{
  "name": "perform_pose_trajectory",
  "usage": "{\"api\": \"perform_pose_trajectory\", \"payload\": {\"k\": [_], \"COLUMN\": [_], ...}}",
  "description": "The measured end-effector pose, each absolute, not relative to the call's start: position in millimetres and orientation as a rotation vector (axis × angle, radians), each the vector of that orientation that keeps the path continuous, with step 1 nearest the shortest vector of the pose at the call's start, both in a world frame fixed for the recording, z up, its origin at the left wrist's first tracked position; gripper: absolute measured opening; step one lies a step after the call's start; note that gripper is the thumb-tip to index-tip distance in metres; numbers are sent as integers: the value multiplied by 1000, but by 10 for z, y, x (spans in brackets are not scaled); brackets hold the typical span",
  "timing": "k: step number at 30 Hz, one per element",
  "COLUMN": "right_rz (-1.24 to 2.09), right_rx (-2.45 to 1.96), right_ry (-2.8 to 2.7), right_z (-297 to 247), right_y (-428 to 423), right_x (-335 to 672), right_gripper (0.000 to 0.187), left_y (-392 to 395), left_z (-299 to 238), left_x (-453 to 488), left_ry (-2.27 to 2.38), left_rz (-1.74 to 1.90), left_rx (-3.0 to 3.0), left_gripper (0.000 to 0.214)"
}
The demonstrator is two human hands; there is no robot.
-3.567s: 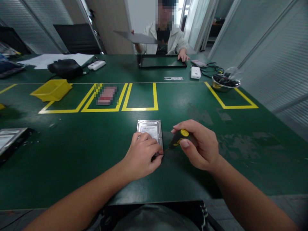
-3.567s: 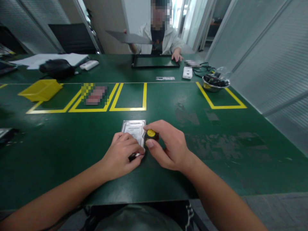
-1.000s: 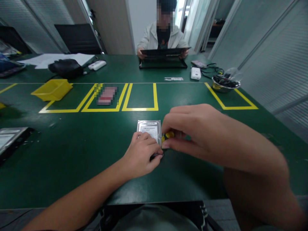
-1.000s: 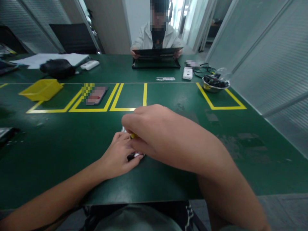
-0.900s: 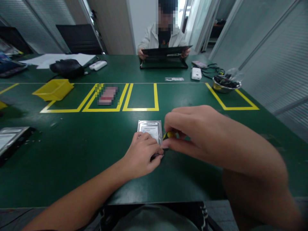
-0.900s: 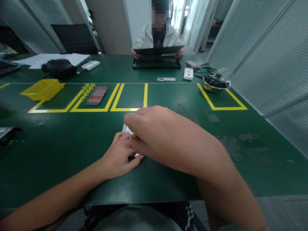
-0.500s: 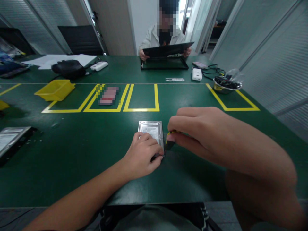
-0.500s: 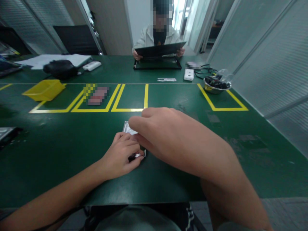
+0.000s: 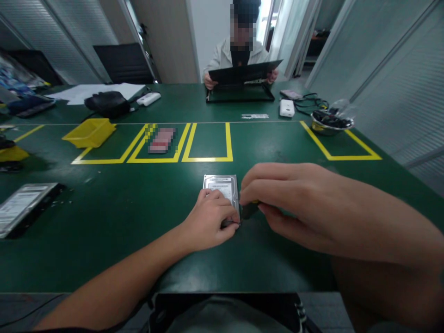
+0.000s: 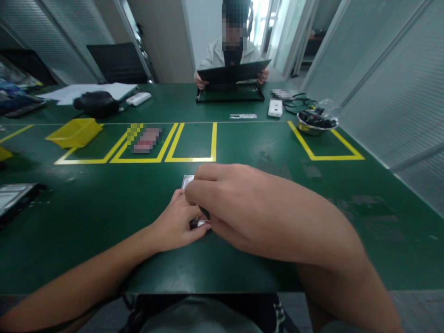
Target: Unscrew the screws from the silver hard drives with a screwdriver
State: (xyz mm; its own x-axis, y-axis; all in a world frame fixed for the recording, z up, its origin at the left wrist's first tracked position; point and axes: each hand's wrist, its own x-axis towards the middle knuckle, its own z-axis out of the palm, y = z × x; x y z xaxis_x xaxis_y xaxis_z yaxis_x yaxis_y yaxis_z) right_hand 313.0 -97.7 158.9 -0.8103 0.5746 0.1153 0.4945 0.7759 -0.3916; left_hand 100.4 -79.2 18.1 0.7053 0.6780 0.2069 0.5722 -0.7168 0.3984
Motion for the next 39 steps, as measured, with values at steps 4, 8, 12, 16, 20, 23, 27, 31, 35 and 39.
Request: {"api": "perform_pose_trajectory", "payload": {"k": [4, 8, 12, 16, 20, 23, 27, 31, 35, 39], "right_rz": [554, 562, 521, 527, 533, 505, 471, 503, 548, 537], "right_rx": [-825, -850, -845, -830, -819, -839, -850, -828, -772, -809], "right_ry": [-2775, -2799, -2750, -2715, -2757, -2761, -2734, -2742, -2758, -2756], "right_z": [1623, 1642, 1627, 1632, 1645, 1648, 1650, 1652, 1650, 1640], "right_y": [-984, -999, -982, -955, -944, -949, -954, -937, -921, -914], "right_x": [3142, 3143, 3110, 3103, 3140, 3154, 3144, 3156, 3179, 3164], "right_gripper": [22, 19, 16, 13, 15, 18, 18, 20, 22, 16], "left_y": [-748, -726, -708, -704, -718, -724, -725, -721, -711, -713], "left_z": [196, 207, 200, 173, 124, 101, 93, 91, 91, 72], "left_x": [997, 987, 944, 872, 814, 797, 797, 795, 787, 791], "left_ry": [920, 858, 818, 750, 684, 665, 678, 687, 670, 674], "left_rz": [457, 435, 435, 465, 558, 572, 547, 558, 548, 567], "left_rx": [2662, 2679, 2737, 2765, 2849, 2900, 2891, 2876, 2893, 2900], "left_gripper": [7, 7, 15, 21, 18, 18, 19, 19, 20, 22]}}
